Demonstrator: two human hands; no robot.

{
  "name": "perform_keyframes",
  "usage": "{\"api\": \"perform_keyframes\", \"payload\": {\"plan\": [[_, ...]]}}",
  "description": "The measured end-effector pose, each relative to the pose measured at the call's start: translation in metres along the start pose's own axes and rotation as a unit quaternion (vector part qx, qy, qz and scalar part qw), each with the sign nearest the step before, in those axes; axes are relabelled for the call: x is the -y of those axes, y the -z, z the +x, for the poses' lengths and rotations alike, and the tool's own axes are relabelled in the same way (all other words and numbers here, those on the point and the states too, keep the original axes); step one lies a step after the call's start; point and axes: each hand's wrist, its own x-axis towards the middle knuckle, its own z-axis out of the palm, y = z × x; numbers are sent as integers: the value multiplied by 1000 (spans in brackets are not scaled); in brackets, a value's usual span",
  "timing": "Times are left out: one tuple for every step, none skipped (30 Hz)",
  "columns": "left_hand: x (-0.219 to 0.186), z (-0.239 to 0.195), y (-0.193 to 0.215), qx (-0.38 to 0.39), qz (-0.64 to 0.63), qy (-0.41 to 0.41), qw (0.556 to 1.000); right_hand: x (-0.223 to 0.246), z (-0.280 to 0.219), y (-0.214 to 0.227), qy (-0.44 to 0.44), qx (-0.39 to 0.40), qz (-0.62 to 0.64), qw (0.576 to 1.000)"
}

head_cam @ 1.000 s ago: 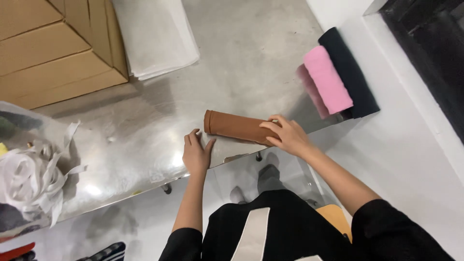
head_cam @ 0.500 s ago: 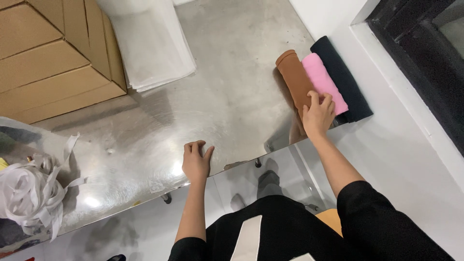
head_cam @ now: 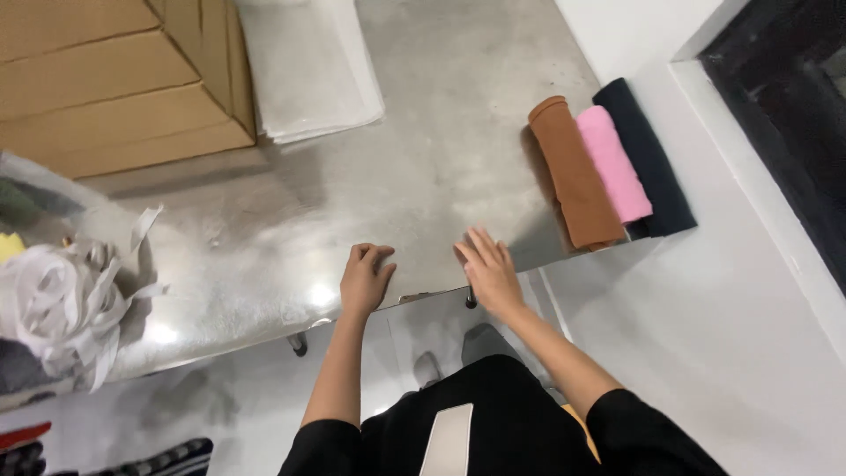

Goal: The person takes a brown t-shirt from a clothing rack, unfolds it, and lays it flat on a metal table. They fold the shirt neatly into a compact rectangle and place it on a stack of other folded clothes. The person repeats this process with a second brown t-shirt.

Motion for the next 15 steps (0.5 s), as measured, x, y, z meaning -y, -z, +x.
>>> {"api": "perform_keyframes", "payload": {"plan": [[10,-2,-1,-4,-7,-13,1000,21,-1,-7,-12,47,69,996],[17,5,-17,-14,-11,5,1000,31,0,-13,5,58,75,995],[28,12,-27,-24,-35,-20,999,44,7,-21,2,94,102,990],[40,19,-34,-35,-58,-46,997,59,14,-28,-1,132,126,983],[48,24,-50,-72,-59,-20,995,67,24,-30,42,138,135,980],[56,32,-63,-79,-85,-15,993,75,35,-31,34,173,136,975],[65,40,-74,-90,-111,-9,990,85,44,-31,28,210,136,968],[70,33,-79,-129,-112,18,985,90,50,-35,74,218,141,963],[76,35,-81,-138,-156,3,978,95,63,-42,59,229,138,962],[82,40,-81,-149,-198,-16,969,100,79,-49,44,240,133,961],[85,32,-70,-193,-190,3,963,109,87,-61,93,242,142,955],[87,27,-59,-138,-323,23,936,118,98,-73,114,245,158,950],[86,20,-55,-76,-454,30,887,123,102,-86,127,251,174,944],[80,-8,-11,-117,-451,41,884,152,109,-76,166,257,181,935],[69,-37,27,-84,-461,104,877,177,112,-65,118,303,228,918]]}}
